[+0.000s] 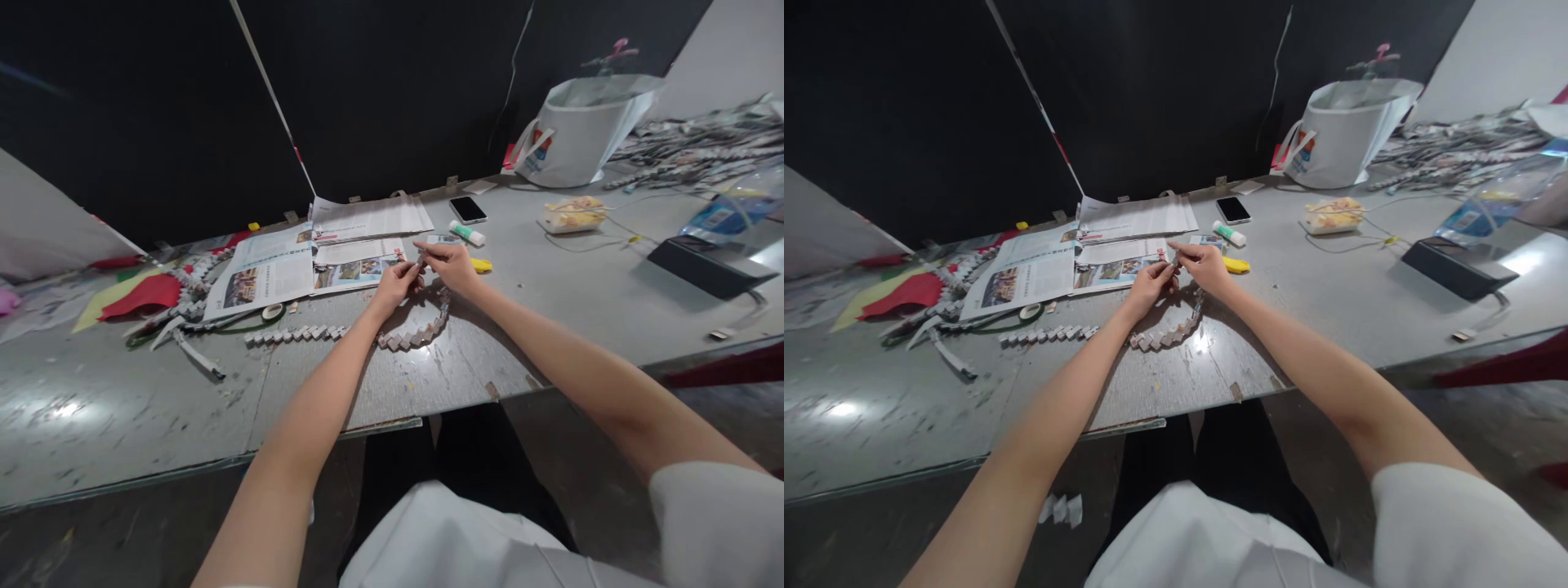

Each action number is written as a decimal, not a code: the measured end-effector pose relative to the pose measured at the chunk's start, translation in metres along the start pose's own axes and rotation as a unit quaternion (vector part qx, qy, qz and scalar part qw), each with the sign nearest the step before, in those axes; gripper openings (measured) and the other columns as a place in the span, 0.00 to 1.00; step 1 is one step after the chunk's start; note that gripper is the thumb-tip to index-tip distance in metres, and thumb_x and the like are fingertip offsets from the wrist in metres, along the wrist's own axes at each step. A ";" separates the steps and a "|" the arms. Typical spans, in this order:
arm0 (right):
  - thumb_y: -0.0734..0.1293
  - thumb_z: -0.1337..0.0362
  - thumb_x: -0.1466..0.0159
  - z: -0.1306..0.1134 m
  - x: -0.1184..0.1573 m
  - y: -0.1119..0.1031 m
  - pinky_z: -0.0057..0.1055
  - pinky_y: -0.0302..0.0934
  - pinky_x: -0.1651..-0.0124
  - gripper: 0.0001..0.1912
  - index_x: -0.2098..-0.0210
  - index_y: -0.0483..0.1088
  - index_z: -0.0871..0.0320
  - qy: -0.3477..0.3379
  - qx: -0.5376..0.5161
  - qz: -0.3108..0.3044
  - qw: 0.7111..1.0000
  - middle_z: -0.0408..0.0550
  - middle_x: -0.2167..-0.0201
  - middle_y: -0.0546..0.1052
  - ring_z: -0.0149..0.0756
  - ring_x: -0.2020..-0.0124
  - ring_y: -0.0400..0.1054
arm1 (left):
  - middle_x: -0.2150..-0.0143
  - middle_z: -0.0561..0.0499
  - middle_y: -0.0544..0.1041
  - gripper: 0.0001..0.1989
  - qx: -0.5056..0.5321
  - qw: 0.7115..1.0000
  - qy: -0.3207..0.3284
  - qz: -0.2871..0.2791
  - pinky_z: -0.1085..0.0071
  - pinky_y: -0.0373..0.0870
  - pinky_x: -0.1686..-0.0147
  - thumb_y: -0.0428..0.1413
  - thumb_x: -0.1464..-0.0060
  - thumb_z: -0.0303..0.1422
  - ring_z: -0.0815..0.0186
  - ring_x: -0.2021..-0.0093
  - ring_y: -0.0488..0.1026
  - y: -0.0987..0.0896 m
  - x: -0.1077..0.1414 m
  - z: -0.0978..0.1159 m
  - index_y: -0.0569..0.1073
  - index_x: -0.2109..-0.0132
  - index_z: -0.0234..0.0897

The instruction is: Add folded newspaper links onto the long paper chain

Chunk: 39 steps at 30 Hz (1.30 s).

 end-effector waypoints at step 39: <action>0.67 0.40 0.28 0.003 -0.006 -0.002 0.40 0.62 0.61 0.25 0.71 0.65 0.51 -0.019 0.077 -0.053 0.995 0.45 0.74 0.72 0.40 0.69 0.65 | 0.74 0.48 0.80 0.22 -0.061 0.996 0.024 0.056 0.72 0.65 0.72 0.69 0.40 0.51 0.68 0.74 0.71 -0.010 0.001 0.003 0.81 0.66 0.35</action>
Point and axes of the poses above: each hand's wrist, its own x-axis away from the middle knuckle, its own y-axis out of the palm, z = x × y, the point moved 8 cm from there along -x, towards the middle knuckle
